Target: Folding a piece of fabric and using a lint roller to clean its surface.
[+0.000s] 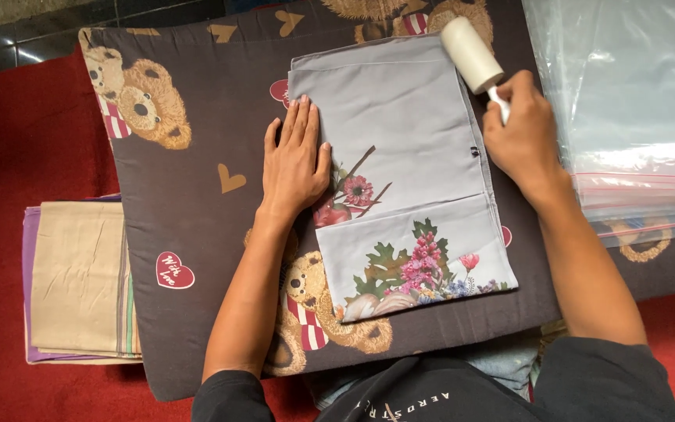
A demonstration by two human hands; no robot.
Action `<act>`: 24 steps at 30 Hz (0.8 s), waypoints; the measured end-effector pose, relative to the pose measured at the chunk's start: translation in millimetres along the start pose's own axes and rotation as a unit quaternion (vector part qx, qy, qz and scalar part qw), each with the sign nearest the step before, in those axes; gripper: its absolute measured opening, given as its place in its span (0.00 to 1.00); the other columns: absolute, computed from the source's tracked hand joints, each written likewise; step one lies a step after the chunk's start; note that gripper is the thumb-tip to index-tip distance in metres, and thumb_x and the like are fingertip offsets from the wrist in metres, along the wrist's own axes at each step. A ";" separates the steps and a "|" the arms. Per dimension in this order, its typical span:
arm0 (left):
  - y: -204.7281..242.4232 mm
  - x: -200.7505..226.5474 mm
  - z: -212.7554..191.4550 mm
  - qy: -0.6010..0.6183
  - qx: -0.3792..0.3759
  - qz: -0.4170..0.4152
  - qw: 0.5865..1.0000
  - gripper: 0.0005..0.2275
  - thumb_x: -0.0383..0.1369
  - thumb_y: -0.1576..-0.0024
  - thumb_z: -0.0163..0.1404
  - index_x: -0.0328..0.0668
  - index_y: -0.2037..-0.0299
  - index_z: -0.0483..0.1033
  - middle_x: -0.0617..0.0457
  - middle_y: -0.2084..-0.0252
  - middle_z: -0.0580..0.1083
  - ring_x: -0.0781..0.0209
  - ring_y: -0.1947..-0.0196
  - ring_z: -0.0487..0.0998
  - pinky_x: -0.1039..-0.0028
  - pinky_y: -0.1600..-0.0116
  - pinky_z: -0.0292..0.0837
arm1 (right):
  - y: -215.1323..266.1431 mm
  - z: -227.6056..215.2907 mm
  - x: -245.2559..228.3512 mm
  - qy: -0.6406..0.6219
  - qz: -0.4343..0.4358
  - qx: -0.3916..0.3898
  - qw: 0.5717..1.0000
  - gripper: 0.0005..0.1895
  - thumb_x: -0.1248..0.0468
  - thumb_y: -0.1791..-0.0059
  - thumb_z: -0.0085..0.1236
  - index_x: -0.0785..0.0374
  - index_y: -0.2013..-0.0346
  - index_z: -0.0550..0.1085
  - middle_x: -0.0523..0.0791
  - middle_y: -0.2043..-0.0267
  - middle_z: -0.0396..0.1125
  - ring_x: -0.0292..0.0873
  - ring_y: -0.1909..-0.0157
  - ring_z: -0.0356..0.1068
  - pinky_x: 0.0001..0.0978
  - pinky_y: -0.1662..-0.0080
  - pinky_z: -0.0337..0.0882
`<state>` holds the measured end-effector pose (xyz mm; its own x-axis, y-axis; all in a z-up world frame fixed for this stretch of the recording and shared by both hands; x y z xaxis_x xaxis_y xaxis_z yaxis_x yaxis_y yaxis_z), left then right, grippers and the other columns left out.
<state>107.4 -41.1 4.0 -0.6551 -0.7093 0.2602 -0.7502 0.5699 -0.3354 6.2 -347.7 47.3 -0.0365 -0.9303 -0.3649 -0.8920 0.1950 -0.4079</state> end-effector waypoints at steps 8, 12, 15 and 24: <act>-1.0 -5.5 7.0 -0.013 -0.023 0.002 1.000 0.27 0.41 0.35 0.43 0.33 0.28 0.60 0.40 0.24 0.58 0.50 0.23 0.53 0.55 0.26 0.42 | 77.2 -11.3 -33.2 -0.034 0.003 -0.073 0.997 0.11 0.66 0.54 0.62 0.63 0.58 0.74 0.54 0.63 0.74 0.61 0.58 0.76 0.51 0.56 0.75; -0.2 -5.6 8.7 -0.014 -0.023 0.004 1.000 0.27 0.41 0.35 0.42 0.33 0.28 0.60 0.40 0.24 0.58 0.50 0.23 0.53 0.55 0.26 0.42 | 86.1 -6.5 -36.6 -0.013 0.040 -0.095 0.995 0.09 0.61 0.53 0.61 0.57 0.59 0.74 0.48 0.62 0.75 0.56 0.59 0.77 0.48 0.57 0.76; -0.1 -7.4 7.9 -0.011 -0.025 0.001 1.000 0.27 0.41 0.35 0.42 0.33 0.28 0.60 0.41 0.24 0.57 0.50 0.23 0.53 0.54 0.26 0.42 | 78.0 1.9 -14.5 0.012 0.040 -0.066 0.997 0.09 0.63 0.51 0.59 0.58 0.58 0.73 0.51 0.62 0.75 0.58 0.58 0.77 0.51 0.59 0.75; -0.3 -9.0 9.2 -0.008 -0.034 -0.003 0.999 0.28 0.41 0.35 0.42 0.33 0.28 0.60 0.41 0.24 0.57 0.50 0.23 0.53 0.54 0.26 0.42 | 68.9 -32.9 -4.9 -0.050 0.063 0.004 0.997 0.07 0.72 0.49 0.58 0.68 0.57 0.71 0.59 0.62 0.73 0.66 0.57 0.75 0.53 0.57 0.74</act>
<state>114.4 -38.7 -6.6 -0.6501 -0.7187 0.2467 -0.7583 0.5929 -0.2711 -69.9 -339.9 48.5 -0.1029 -0.8623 -0.4958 -0.8793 0.3119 -0.3598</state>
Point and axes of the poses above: each hand's wrist, its own y-axis away from the middle knuckle, its own z-axis out of the palm, x = y × z, the point moved 6 cm from there along -y, towards the middle knuckle
